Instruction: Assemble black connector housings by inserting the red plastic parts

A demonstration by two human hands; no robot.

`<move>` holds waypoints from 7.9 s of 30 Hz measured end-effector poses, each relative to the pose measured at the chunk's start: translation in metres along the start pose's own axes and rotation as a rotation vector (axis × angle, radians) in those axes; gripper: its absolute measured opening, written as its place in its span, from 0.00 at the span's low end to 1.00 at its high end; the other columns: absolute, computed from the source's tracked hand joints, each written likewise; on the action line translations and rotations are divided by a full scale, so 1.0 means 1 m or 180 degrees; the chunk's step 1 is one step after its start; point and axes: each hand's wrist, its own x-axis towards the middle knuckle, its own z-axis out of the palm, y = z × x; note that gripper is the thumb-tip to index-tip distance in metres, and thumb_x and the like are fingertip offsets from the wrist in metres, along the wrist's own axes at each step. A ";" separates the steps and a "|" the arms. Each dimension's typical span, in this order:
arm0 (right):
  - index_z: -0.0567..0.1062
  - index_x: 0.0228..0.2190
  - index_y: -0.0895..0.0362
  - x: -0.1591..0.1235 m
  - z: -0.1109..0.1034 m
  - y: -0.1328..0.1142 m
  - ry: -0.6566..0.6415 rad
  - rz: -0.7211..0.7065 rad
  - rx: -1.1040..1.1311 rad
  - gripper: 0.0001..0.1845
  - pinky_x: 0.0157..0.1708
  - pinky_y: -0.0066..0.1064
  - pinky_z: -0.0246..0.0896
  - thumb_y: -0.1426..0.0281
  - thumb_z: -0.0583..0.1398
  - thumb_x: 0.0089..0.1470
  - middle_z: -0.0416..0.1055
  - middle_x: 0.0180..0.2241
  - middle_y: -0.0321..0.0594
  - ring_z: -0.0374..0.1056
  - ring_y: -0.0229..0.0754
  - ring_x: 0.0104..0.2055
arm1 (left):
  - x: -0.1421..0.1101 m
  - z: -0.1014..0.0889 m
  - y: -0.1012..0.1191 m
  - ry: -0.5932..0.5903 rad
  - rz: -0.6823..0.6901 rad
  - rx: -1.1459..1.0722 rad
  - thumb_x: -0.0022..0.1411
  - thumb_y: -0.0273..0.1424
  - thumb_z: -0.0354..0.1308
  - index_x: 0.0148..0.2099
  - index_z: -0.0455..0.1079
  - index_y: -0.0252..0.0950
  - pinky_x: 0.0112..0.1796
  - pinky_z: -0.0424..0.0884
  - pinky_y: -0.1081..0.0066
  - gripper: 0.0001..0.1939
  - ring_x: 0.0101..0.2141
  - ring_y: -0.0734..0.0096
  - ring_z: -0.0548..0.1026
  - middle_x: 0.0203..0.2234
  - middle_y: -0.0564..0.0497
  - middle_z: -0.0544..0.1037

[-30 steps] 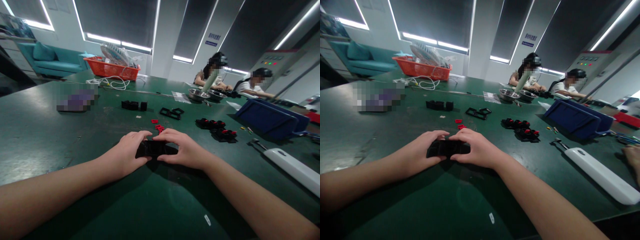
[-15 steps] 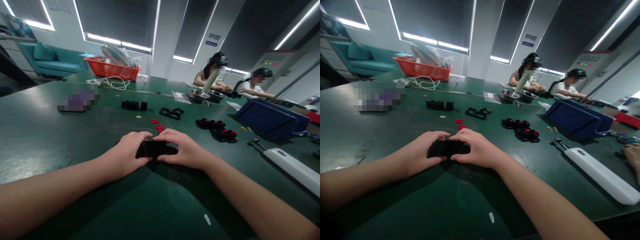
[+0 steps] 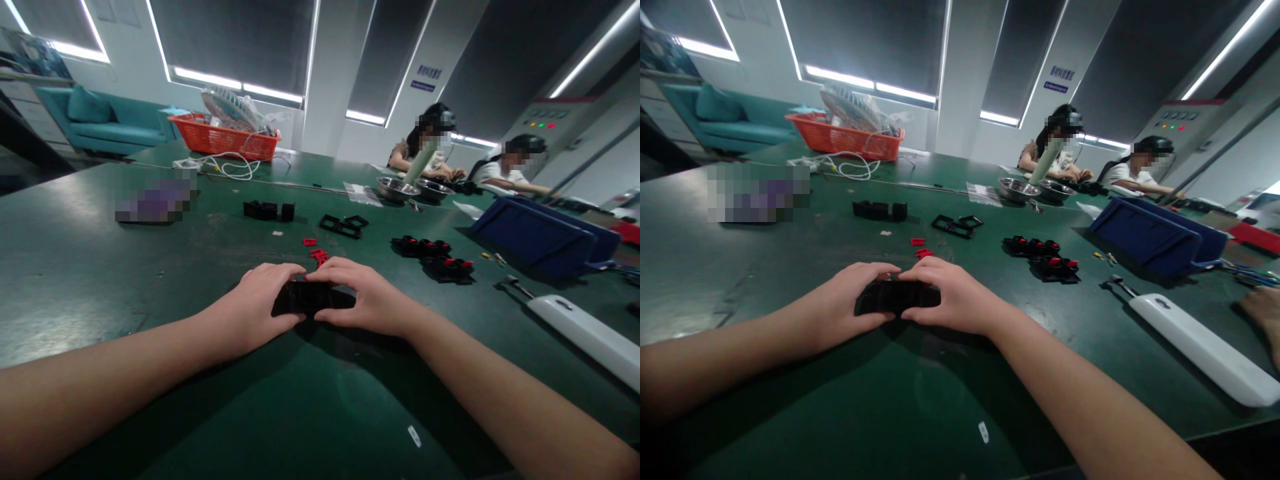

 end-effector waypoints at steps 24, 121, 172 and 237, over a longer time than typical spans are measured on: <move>0.74 0.48 0.57 0.002 -0.003 -0.002 -0.0143 0.0026 0.0036 0.22 0.49 0.38 0.64 0.69 0.68 0.51 0.74 0.44 0.44 0.68 0.45 0.48 | -0.002 -0.002 0.002 0.0034 -0.0154 -0.0172 0.55 0.41 0.60 0.49 0.69 0.35 0.49 0.70 0.53 0.21 0.48 0.49 0.73 0.45 0.42 0.76; 0.75 0.47 0.61 0.002 -0.008 -0.006 -0.0363 0.0167 -0.0096 0.21 0.47 0.38 0.64 0.69 0.68 0.51 0.73 0.43 0.45 0.68 0.45 0.46 | 0.000 -0.003 0.003 -0.0083 -0.0007 -0.0028 0.55 0.41 0.60 0.46 0.70 0.35 0.49 0.68 0.54 0.20 0.46 0.50 0.73 0.43 0.42 0.76; 0.76 0.45 0.56 0.002 -0.007 -0.005 -0.0314 0.0194 -0.0024 0.20 0.47 0.39 0.64 0.67 0.68 0.50 0.73 0.42 0.43 0.69 0.46 0.46 | -0.003 -0.002 -0.001 -0.0013 0.0300 -0.0014 0.59 0.41 0.57 0.48 0.71 0.38 0.50 0.67 0.54 0.17 0.47 0.51 0.72 0.43 0.43 0.77; 0.75 0.46 0.60 0.002 -0.007 -0.007 -0.0387 0.0227 -0.0111 0.22 0.47 0.37 0.64 0.68 0.69 0.50 0.74 0.43 0.44 0.69 0.45 0.47 | 0.001 -0.005 0.003 -0.0172 0.0079 -0.0033 0.57 0.36 0.63 0.47 0.72 0.34 0.49 0.67 0.55 0.17 0.47 0.51 0.72 0.42 0.43 0.77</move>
